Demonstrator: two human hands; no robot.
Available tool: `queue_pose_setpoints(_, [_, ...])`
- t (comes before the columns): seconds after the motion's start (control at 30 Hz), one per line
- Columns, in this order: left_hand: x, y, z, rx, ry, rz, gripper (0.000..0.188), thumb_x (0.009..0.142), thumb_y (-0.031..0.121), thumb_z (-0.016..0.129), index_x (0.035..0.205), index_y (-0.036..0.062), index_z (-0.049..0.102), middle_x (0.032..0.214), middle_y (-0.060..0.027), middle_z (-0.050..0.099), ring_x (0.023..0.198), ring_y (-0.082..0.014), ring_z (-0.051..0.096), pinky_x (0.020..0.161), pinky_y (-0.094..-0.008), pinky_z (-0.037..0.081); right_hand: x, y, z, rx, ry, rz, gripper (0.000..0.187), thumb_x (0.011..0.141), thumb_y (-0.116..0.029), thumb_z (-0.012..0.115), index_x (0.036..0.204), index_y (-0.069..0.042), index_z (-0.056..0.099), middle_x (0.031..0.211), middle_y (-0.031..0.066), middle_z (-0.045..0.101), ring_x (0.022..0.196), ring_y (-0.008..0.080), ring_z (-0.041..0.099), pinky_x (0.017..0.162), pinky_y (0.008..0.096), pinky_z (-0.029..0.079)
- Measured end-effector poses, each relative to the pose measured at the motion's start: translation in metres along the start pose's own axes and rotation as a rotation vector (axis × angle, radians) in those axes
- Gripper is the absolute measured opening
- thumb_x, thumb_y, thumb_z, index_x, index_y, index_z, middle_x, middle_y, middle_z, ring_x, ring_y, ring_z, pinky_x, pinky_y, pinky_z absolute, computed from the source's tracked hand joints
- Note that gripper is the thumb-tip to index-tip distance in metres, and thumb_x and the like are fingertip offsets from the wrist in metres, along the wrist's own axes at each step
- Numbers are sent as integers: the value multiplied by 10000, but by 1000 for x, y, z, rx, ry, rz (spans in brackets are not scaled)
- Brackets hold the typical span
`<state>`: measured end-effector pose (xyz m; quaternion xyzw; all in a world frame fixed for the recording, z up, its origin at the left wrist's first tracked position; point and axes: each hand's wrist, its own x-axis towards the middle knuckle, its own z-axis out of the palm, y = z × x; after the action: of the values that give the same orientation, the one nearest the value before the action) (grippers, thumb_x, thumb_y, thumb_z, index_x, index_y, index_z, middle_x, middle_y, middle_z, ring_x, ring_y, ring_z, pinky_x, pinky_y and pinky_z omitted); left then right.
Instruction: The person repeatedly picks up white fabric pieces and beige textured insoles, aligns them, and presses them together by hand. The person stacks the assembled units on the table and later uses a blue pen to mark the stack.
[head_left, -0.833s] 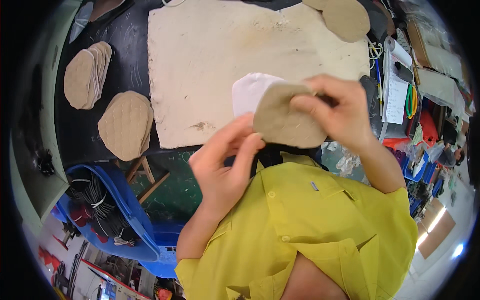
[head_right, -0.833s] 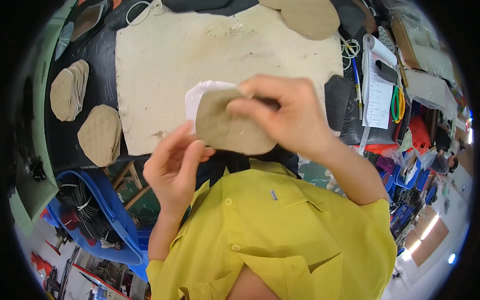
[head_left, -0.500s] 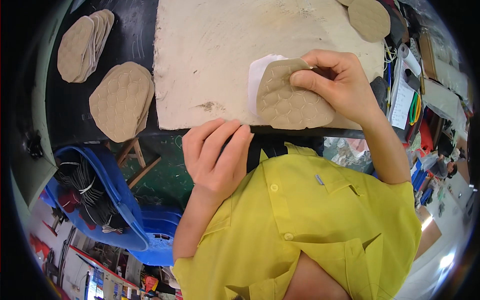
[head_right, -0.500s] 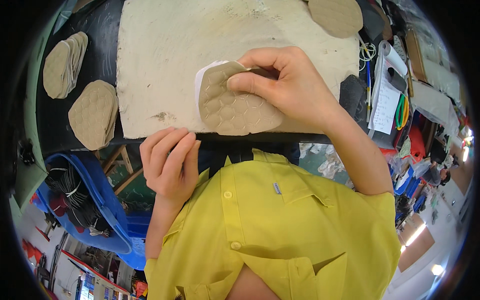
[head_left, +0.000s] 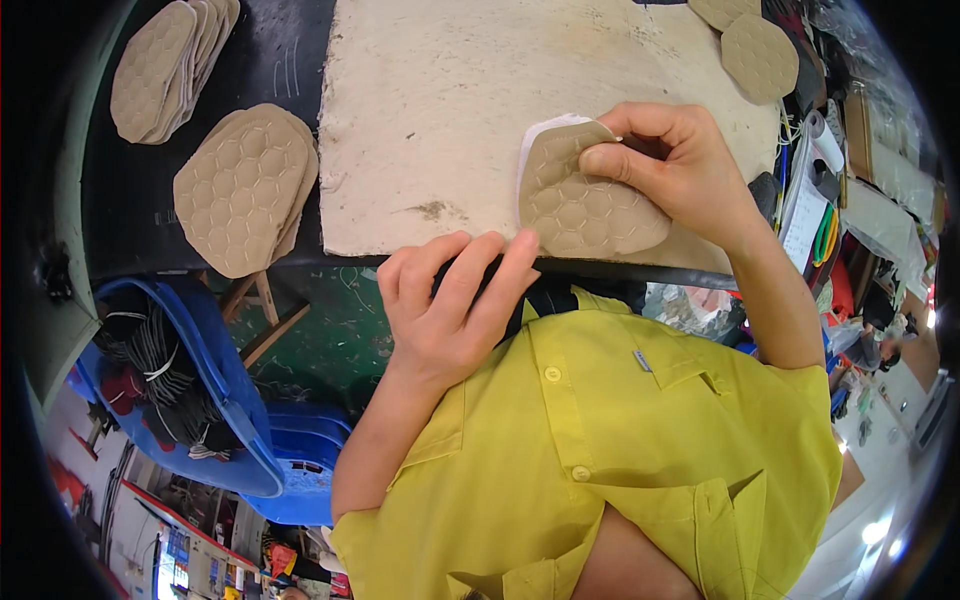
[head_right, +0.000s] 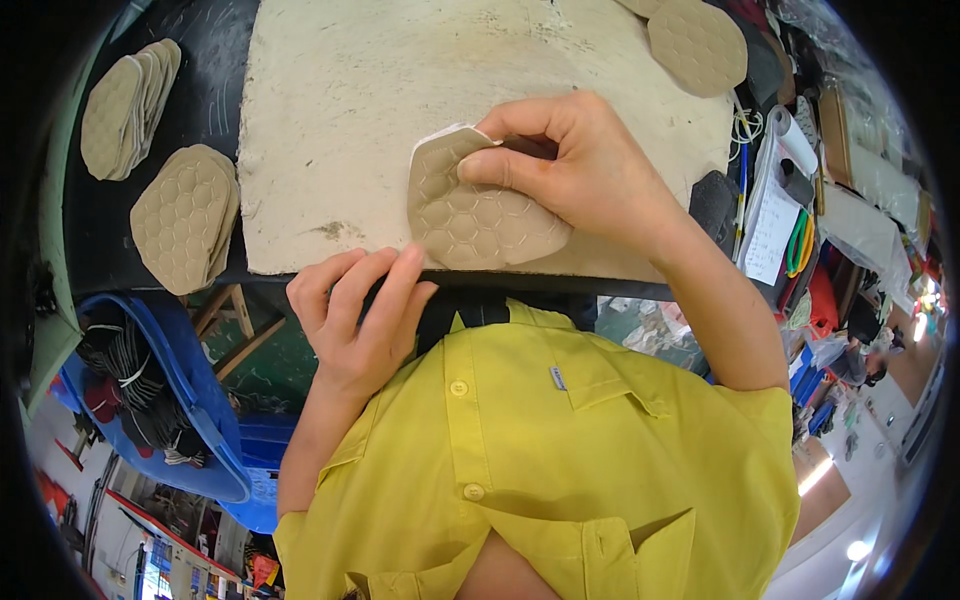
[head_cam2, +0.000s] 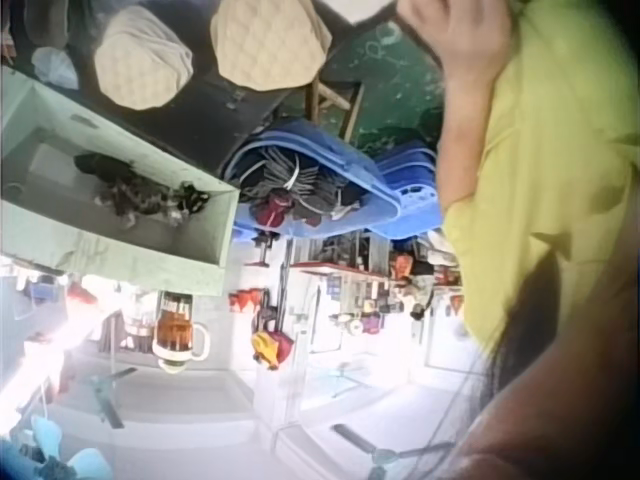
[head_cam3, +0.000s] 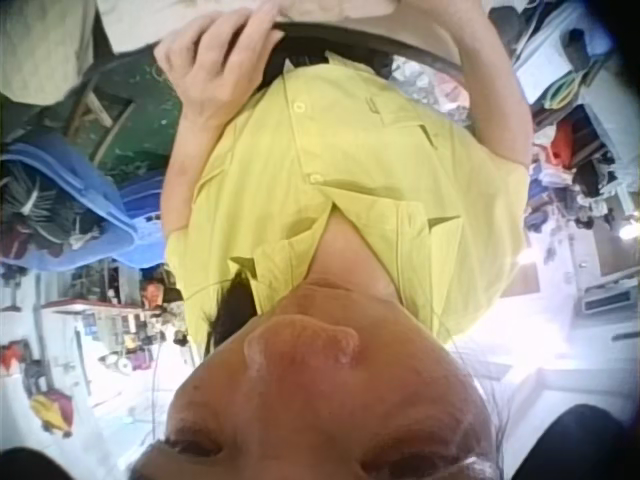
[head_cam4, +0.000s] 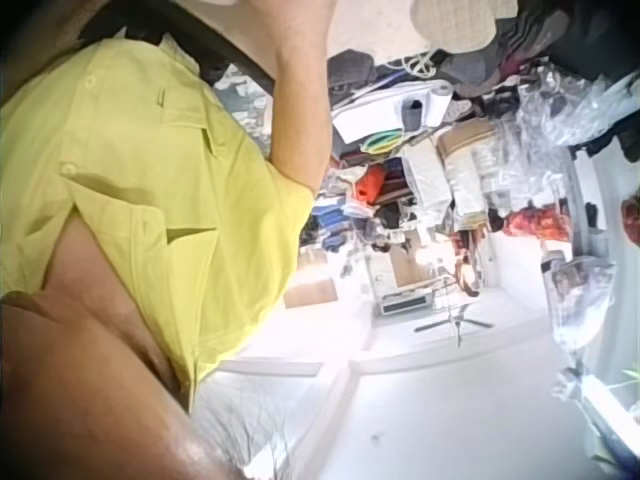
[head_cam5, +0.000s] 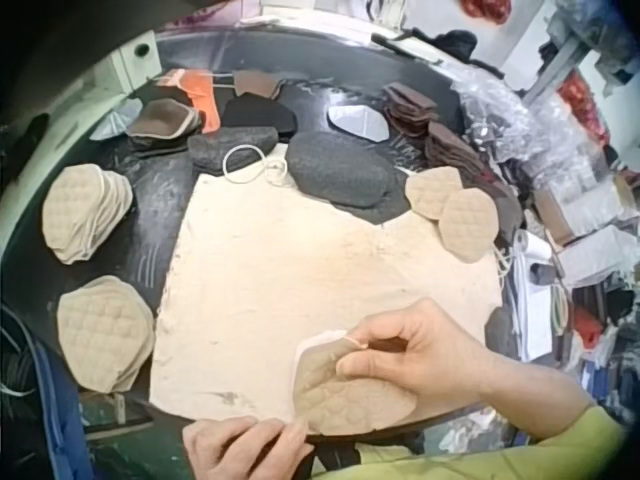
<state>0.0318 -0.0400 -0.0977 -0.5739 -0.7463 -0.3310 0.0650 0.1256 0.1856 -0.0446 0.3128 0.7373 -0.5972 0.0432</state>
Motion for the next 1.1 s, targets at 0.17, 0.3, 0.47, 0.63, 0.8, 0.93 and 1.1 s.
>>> queue_pose_setpoints(0.17, [0,5,2,80,-66,-18,313,878,348,694,1146,188,723,1071,19,576,983,-187,510,846,-354,368,-1,5,3,-172,71,-102,146,844,-125,748,897,0,691,676,11,608,624,44,527,570,230,441])
queue_pose_setpoints(0.3, [10,5,-1,-40,-86,-12,325,858,270,737,1132,96,715,1090,-49,600,980,-256,559,839,-378,446,1,1,5,-269,97,-144,156,833,-125,753,913,-7,689,686,64,626,605,88,558,574,236,459])
queue_pose_setpoints(0.47, [49,3,17,-137,-76,94,231,855,42,640,1038,-98,666,1186,-200,628,1041,-309,645,816,-351,563,0,5,10,-239,133,-228,198,831,-129,750,956,10,686,753,123,681,610,163,620,599,272,501])
queue_pose_setpoints(0.63, [54,2,18,3,-136,150,246,820,-8,610,1045,-80,677,1200,-194,636,1010,-271,651,756,-324,524,-27,1,4,-373,267,-270,188,821,-114,754,961,-5,691,768,128,679,629,244,655,586,309,522])
queue_pose_setpoints(0.8, [57,17,12,158,-240,103,319,816,-9,600,1123,-49,673,1249,-151,630,1012,-217,622,740,-291,459,-54,26,7,-524,472,-451,110,812,-79,762,895,-43,701,738,92,668,579,232,637,513,306,501])
queue_pose_setpoints(0.93, [60,19,12,198,-288,110,356,812,-11,604,1162,-45,659,1283,-134,614,993,-208,593,744,-289,453,-51,28,7,-27,445,-92,108,846,-60,738,881,20,674,673,40,644,552,72,591,507,217,472])
queue_pose_setpoints(1.1, [63,20,10,194,-333,109,403,799,-26,593,1199,-58,628,1309,-145,589,967,-229,579,777,-315,452,-43,22,-2,-45,351,44,141,865,-73,728,826,19,628,625,-6,604,539,4,518,485,195,423])
